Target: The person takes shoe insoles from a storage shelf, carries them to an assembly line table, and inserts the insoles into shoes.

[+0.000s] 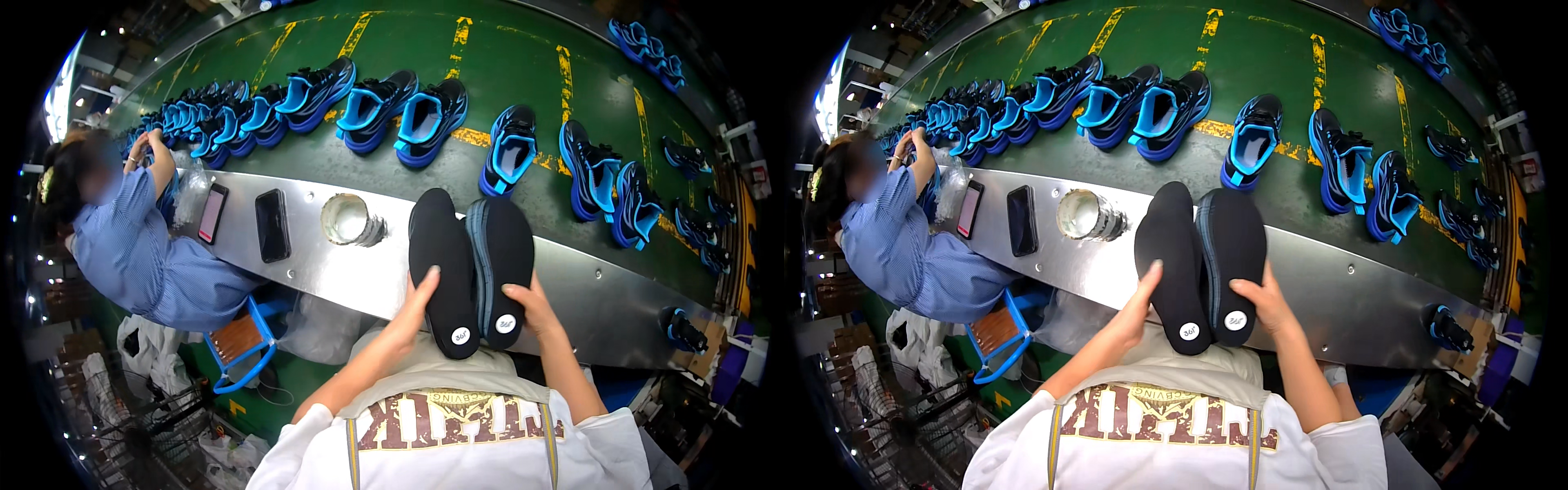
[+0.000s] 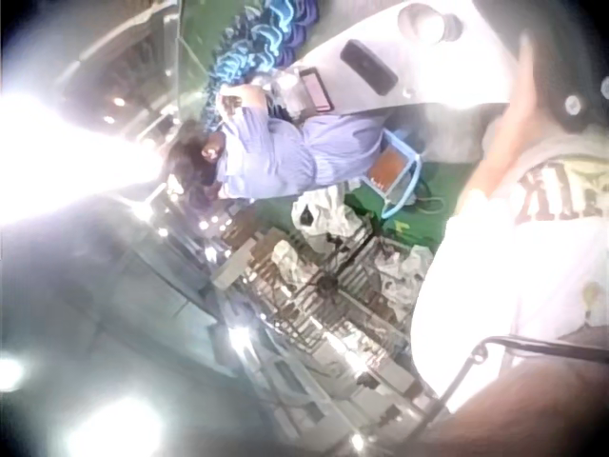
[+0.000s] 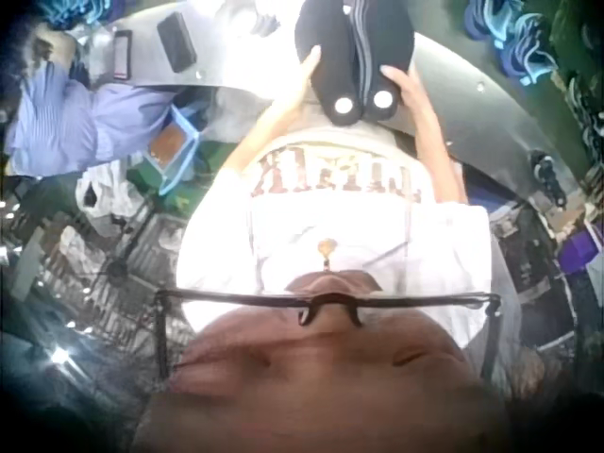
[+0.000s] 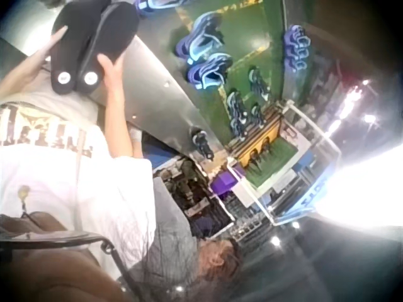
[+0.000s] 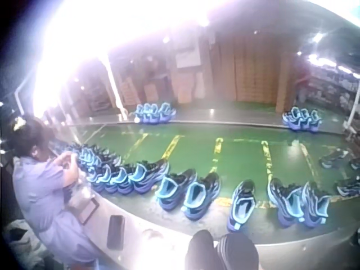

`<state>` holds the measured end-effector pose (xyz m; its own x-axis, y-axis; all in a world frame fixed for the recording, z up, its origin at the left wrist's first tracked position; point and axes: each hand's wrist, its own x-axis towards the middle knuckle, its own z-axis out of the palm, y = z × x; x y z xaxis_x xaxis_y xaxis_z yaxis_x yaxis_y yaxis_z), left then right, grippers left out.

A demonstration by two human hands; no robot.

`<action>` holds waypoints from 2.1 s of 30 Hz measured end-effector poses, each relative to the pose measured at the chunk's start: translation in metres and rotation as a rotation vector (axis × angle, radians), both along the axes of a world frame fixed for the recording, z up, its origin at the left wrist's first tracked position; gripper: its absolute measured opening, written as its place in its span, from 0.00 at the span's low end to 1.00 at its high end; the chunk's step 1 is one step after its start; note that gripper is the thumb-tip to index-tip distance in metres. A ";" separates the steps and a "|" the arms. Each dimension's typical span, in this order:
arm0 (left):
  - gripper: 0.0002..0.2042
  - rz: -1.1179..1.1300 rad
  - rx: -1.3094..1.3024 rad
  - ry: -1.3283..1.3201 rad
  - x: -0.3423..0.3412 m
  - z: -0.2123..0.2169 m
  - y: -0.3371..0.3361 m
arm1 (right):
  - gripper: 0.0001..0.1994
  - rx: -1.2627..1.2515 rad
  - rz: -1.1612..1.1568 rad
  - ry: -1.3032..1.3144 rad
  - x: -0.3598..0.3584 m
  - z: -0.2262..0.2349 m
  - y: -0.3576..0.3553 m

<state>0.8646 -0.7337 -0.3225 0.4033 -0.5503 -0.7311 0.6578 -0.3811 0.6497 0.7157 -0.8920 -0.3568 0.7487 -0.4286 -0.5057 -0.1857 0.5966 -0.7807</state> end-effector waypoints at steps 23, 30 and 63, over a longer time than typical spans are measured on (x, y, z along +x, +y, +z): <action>0.18 -0.200 -0.388 -0.070 0.103 -0.129 -0.068 | 0.35 -0.066 0.129 -0.136 0.037 -0.049 -0.057; 0.17 -0.324 -0.091 -0.838 0.087 -0.124 -0.079 | 0.36 -0.380 0.051 -0.040 0.027 -0.033 -0.051; 0.44 0.173 -0.305 0.296 -0.091 -0.068 -0.054 | 0.42 0.297 -0.130 -0.040 -0.054 0.008 0.011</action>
<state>0.7734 -0.7877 -0.3906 0.3062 -0.7011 -0.6440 0.8693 -0.0697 0.4893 0.6612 -0.8809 -0.3493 0.7193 -0.3600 -0.5941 -0.0659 0.8160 -0.5742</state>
